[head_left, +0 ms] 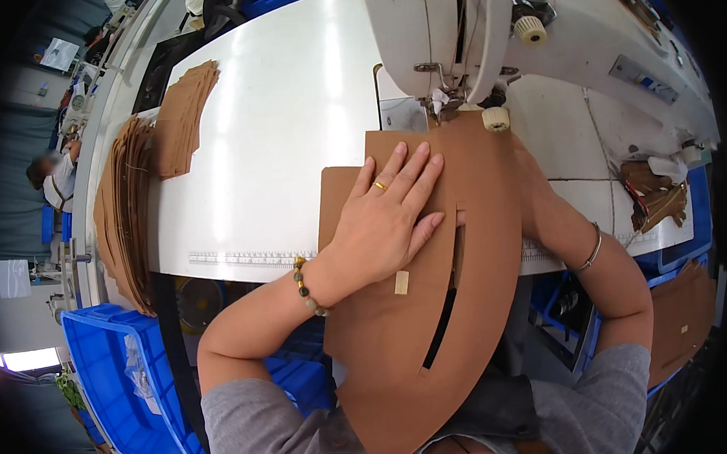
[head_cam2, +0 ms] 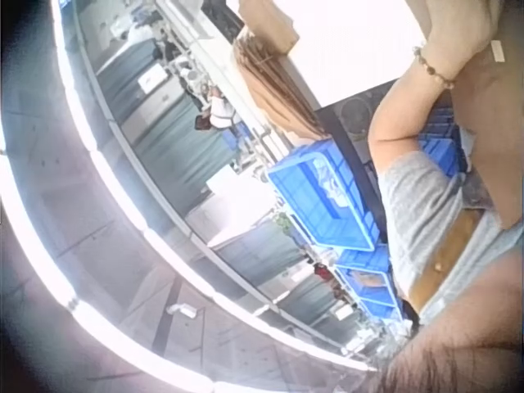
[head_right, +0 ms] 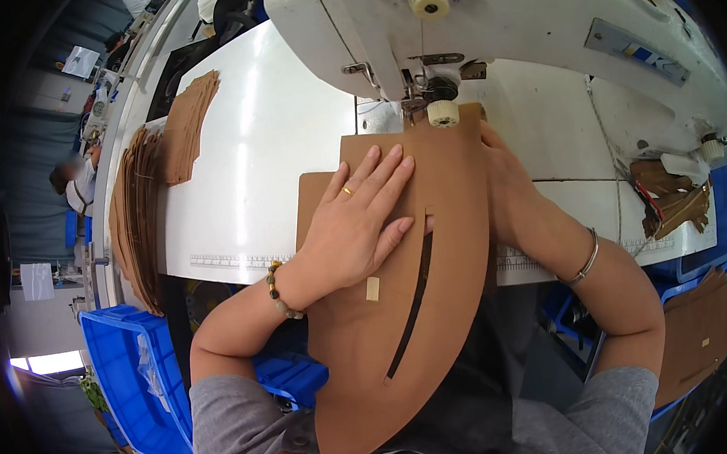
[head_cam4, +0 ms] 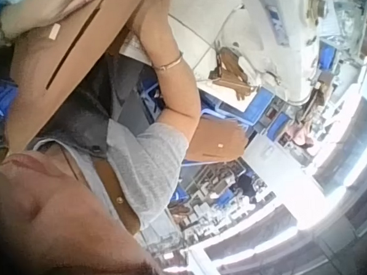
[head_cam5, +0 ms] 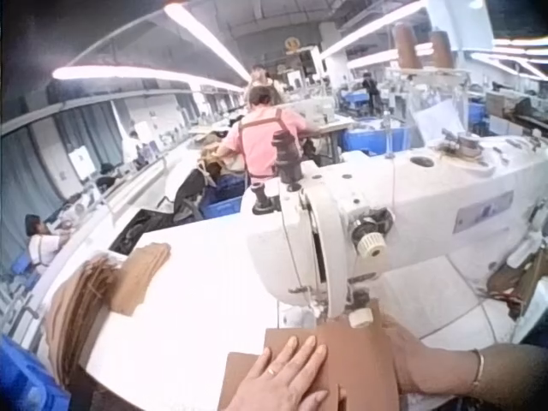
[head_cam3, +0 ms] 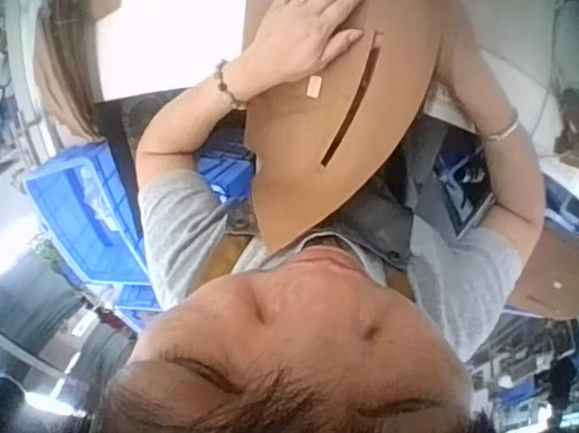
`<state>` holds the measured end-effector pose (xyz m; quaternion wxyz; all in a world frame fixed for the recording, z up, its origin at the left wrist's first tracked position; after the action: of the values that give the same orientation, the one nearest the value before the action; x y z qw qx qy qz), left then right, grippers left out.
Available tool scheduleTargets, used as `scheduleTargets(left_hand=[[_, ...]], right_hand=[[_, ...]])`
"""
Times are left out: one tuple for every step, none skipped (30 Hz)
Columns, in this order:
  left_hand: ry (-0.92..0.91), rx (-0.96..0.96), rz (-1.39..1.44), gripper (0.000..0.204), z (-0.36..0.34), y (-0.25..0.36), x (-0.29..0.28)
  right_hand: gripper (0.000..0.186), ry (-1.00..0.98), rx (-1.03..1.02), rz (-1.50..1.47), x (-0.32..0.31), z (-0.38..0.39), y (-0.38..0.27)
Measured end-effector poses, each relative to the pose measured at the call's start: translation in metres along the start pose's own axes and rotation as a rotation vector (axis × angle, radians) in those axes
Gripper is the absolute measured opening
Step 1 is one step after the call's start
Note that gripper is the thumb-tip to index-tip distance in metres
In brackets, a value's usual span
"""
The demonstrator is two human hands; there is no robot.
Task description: Sewing a zipper and panels for a leather bag using an industrial sewing machine.
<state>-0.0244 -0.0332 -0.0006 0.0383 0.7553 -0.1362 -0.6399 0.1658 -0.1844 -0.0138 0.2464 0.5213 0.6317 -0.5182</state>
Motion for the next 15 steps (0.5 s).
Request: scheduleTargets(left_hand=[[0.021,-0.026,-0.037,0.066,-0.002,-0.002,0.001],[0.022,-0.061,-0.065,0.066,-0.003,-0.004,0.002],[0.049,-0.062,-0.088,0.063,-0.005,-0.004,0.002],[0.057,-0.063,-0.088,0.063,-0.007,-0.006,0.001],[0.033,-0.067,-0.082,0.061,-0.008,-0.008,0.0],[0.019,-0.06,-0.077,0.059,-0.01,-0.01,0.0],[0.007,-0.071,-0.072,0.059,-0.013,-0.013,-0.001],[0.006,-0.056,-0.011,0.057,-0.016,-0.017,-0.001],[0.034,-0.022,0.052,0.055,-0.019,-0.019,-0.001],[0.004,-0.044,0.052,0.055,-0.02,-0.021,0.0],[0.068,-0.014,0.021,0.055,-0.022,-0.021,0.001],[0.083,-0.005,-0.006,0.055,-0.023,-0.022,0.002],[0.129,0.013,-0.004,0.055,-0.023,-0.022,0.003],[0.129,0.003,0.0,0.055,-0.023,-0.022,0.004],[0.13,-0.004,0.002,0.055,-0.022,-0.022,0.005]], right_hand=[[0.062,-0.005,0.0,-0.001,-0.002,-0.001,-0.001],[0.064,-0.027,-0.015,0.015,-0.004,-0.003,-0.003],[0.066,-0.064,-0.011,0.028,-0.005,-0.003,-0.004],[0.066,-0.056,-0.03,0.027,-0.006,-0.003,-0.005],[0.067,-0.087,-0.007,0.033,-0.006,-0.003,-0.005],[0.068,-0.116,0.017,0.039,-0.006,-0.003,-0.005],[0.068,-0.119,0.019,0.038,-0.005,-0.003,-0.004],[0.069,-0.116,0.015,0.039,-0.005,-0.003,-0.004],[0.07,-0.121,0.017,0.043,-0.005,-0.003,-0.004],[0.07,-0.116,0.01,0.038,-0.004,-0.003,-0.004],[0.07,-0.133,0.025,0.039,-0.004,-0.003,-0.003],[0.07,-0.16,0.05,0.045,-0.004,-0.003,-0.003],[0.07,-0.155,0.044,0.036,-0.004,-0.003,-0.003],[0.071,-0.129,0.025,0.055,-0.004,-0.003,-0.003],[0.072,-0.113,0.017,0.064,-0.004,-0.003,-0.004]])
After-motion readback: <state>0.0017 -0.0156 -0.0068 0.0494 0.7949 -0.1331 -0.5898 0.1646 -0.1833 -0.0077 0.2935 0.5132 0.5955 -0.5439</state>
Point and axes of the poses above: each hand's wrist, its own z-axis away from the middle knuckle, its own x-axis out of the palm, y = z × x, the point moved 1 cm from there along -z, towards the middle knuckle, and after that the axes turned 10 degrees about x, right-handed, at the moved point
